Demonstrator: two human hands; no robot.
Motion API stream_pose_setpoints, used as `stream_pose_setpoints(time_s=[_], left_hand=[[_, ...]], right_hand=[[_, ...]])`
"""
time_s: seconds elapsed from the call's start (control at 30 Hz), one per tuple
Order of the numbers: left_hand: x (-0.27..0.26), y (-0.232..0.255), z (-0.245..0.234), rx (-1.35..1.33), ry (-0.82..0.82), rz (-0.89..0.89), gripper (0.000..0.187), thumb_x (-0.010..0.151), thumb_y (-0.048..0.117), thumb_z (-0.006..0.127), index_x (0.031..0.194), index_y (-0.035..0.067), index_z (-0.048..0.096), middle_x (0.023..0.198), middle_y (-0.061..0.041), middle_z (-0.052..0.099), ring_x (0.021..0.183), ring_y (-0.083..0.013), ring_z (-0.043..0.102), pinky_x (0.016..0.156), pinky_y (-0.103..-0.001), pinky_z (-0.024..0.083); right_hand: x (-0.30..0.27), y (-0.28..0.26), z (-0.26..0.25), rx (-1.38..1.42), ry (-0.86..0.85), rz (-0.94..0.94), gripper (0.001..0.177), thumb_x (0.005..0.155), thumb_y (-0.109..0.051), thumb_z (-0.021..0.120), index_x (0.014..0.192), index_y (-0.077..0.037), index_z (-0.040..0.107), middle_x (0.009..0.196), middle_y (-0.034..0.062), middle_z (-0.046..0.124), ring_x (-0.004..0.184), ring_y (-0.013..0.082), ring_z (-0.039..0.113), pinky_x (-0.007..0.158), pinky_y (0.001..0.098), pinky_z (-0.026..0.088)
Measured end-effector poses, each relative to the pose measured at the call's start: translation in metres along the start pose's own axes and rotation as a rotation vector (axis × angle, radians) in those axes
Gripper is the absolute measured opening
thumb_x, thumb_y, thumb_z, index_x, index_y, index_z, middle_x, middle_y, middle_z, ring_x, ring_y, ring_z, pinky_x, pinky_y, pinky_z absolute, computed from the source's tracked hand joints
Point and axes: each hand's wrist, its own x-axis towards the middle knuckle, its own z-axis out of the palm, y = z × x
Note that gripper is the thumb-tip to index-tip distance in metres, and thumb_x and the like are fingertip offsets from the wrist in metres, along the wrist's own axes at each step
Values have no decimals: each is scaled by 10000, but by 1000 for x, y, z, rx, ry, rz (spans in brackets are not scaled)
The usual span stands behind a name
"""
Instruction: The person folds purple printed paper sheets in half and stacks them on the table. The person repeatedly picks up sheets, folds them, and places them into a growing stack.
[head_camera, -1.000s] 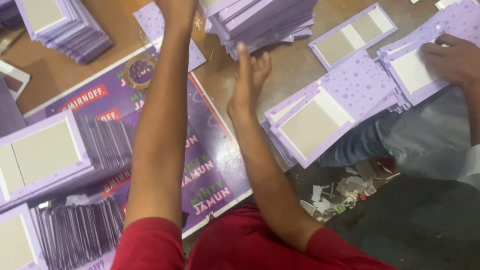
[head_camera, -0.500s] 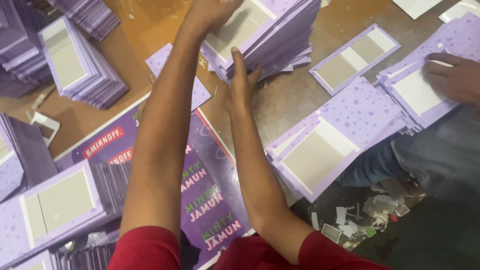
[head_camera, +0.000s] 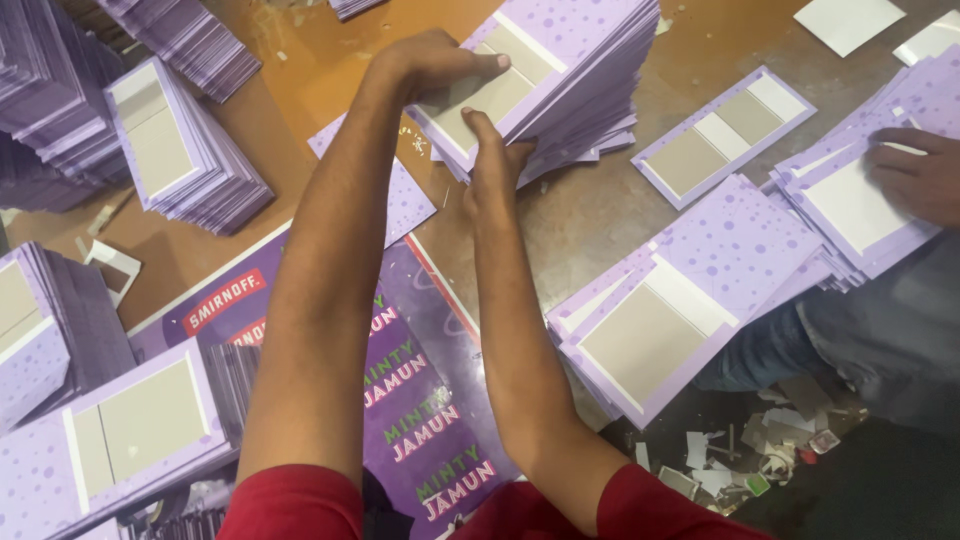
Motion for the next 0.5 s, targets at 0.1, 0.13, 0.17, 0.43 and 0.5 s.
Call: stream_pose_setpoints(time_s=[0.1, 0.13, 0.17, 0.43, 0.5], left_hand=[[1, 2, 0, 1, -4, 27, 817, 714, 657, 745, 1200, 0, 734, 1131, -189, 753, 998, -298, 737, 843, -374, 562], [2, 1, 1, 12, -13, 37, 825, 712, 664, 744, 1195, -4, 729, 1131, -196, 749, 1001, -306, 733, 839, -386, 563], [3, 0, 1, -13, -7, 25, 849, 729, 689, 719, 1210, -10, 715, 1146, -210, 738, 1018, -317, 727, 852, -398, 561], [1, -18, 10, -73, -32, 6, 980, 788, 792, 562, 1318, -28, 652, 1289, -257, 679, 1161, -363, 690, 958, -438, 552], [3, -17, 10, -96, -76, 11, 972, 779, 784, 574, 1323, -19, 650, 1300, -255, 673, 1169, -370, 687, 960, -434, 552]], right_hand=[[6, -2, -6, 47, -18, 39, 1023, 714, -84, 793, 1491, 57, 142, 1388, 266, 495, 1272, 343, 551, 1049, 409, 485], [6, -2, -8, 61, -18, 66, 1028, 713, -76, 789, 1482, 41, 118, 1386, 259, 499, 1269, 341, 560, 1046, 409, 494], [7, -2, -9, 59, -11, 43, 1012, 712, -71, 792, 1482, 50, 146, 1383, 259, 501, 1263, 341, 562, 1038, 410, 500], [2, -11, -3, 71, 52, 50, 936, 694, -118, 782, 1466, 68, 286, 1334, 245, 545, 1196, 348, 612, 961, 432, 557], [0, -14, 0, 86, 54, 72, 941, 715, -165, 768, 1471, 33, 242, 1339, 239, 531, 1206, 340, 606, 969, 431, 552]])
